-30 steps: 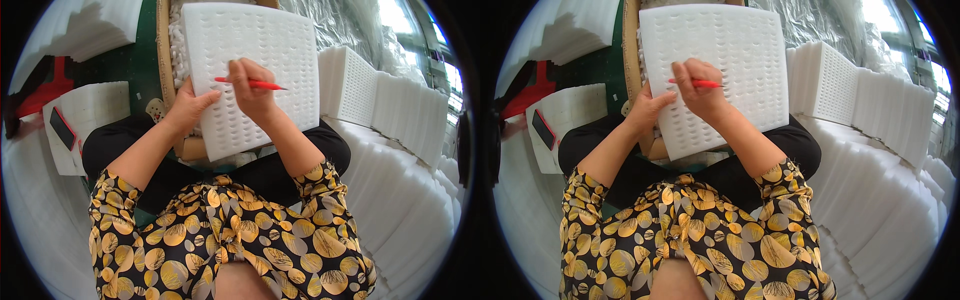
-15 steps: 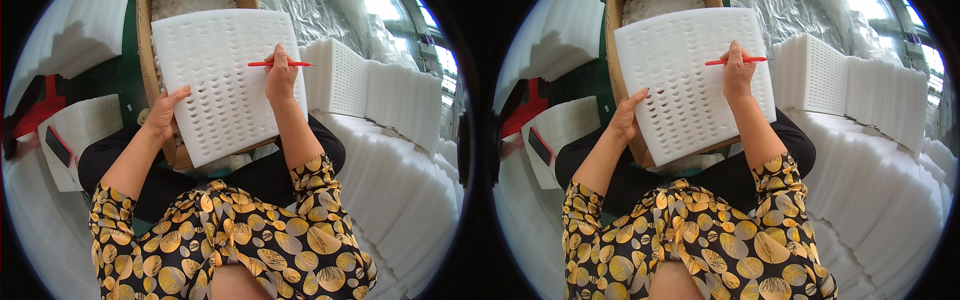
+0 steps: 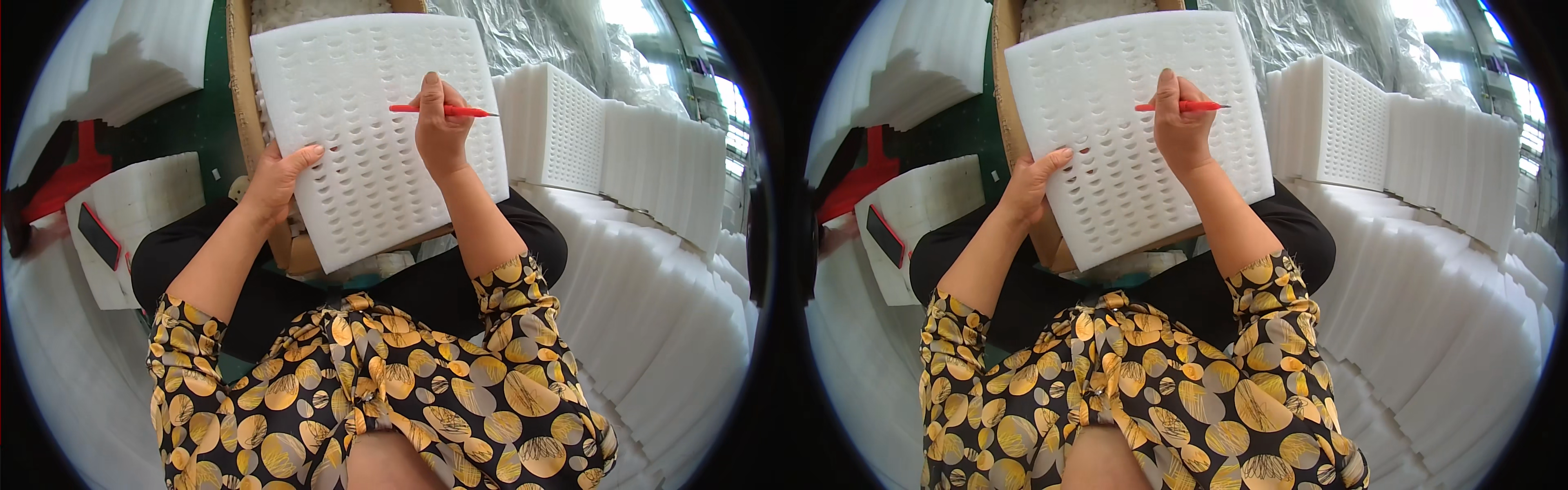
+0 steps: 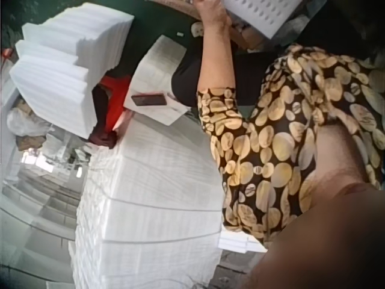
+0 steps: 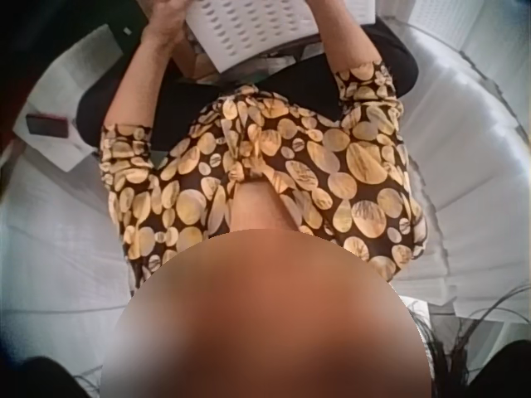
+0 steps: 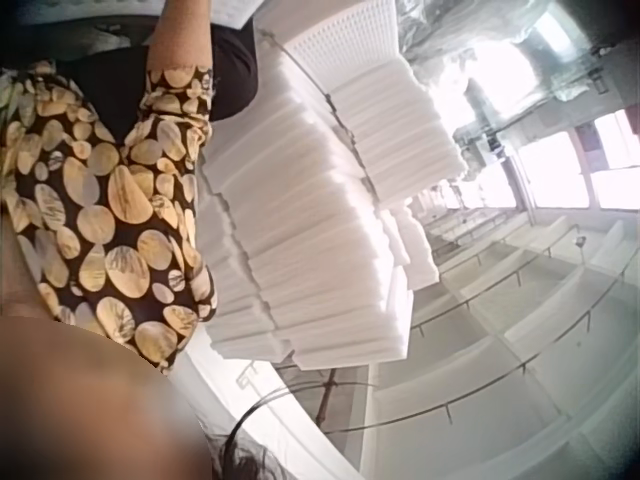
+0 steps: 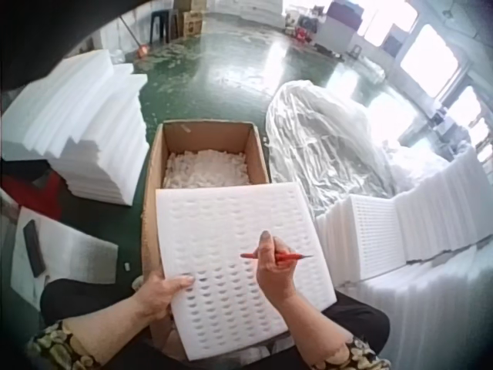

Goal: Clearing or marking holes in foam blocks using a small red stylus tool.

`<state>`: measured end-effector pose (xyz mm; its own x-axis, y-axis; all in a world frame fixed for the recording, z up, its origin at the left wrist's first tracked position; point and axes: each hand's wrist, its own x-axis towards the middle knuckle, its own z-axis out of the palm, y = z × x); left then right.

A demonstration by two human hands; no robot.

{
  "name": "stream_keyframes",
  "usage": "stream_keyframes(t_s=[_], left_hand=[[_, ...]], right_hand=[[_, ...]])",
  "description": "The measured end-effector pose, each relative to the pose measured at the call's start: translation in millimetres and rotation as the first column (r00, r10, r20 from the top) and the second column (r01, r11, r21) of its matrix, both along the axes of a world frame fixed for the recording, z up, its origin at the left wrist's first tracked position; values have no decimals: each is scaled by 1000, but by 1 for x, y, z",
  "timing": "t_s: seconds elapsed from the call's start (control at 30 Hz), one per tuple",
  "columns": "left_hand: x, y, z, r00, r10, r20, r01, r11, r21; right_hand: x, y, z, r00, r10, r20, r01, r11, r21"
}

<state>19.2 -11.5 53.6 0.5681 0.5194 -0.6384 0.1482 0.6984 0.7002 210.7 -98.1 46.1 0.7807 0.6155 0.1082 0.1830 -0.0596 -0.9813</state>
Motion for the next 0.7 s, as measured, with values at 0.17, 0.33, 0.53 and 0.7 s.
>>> stream_keyframes(t_s=[0.17,0.33,0.53,0.7], left_hand=[[2,-3,2,999,-43,21,42,999,20],[0,-2,-4,1000,-5,-4,5,1000,6],[3,-4,-1,999,-21,31,20,999,25],[3,-3,6,999,-34,28,32,998,60]], right_hand=[[-3,3,-1,994,101,43,-100,994,-38],[-4,6,1,987,144,75,-138,987,-79],[-3,2,-12,884,144,444,-94,987,-134],[-13,6,11,973,135,185,-126,990,-58]])
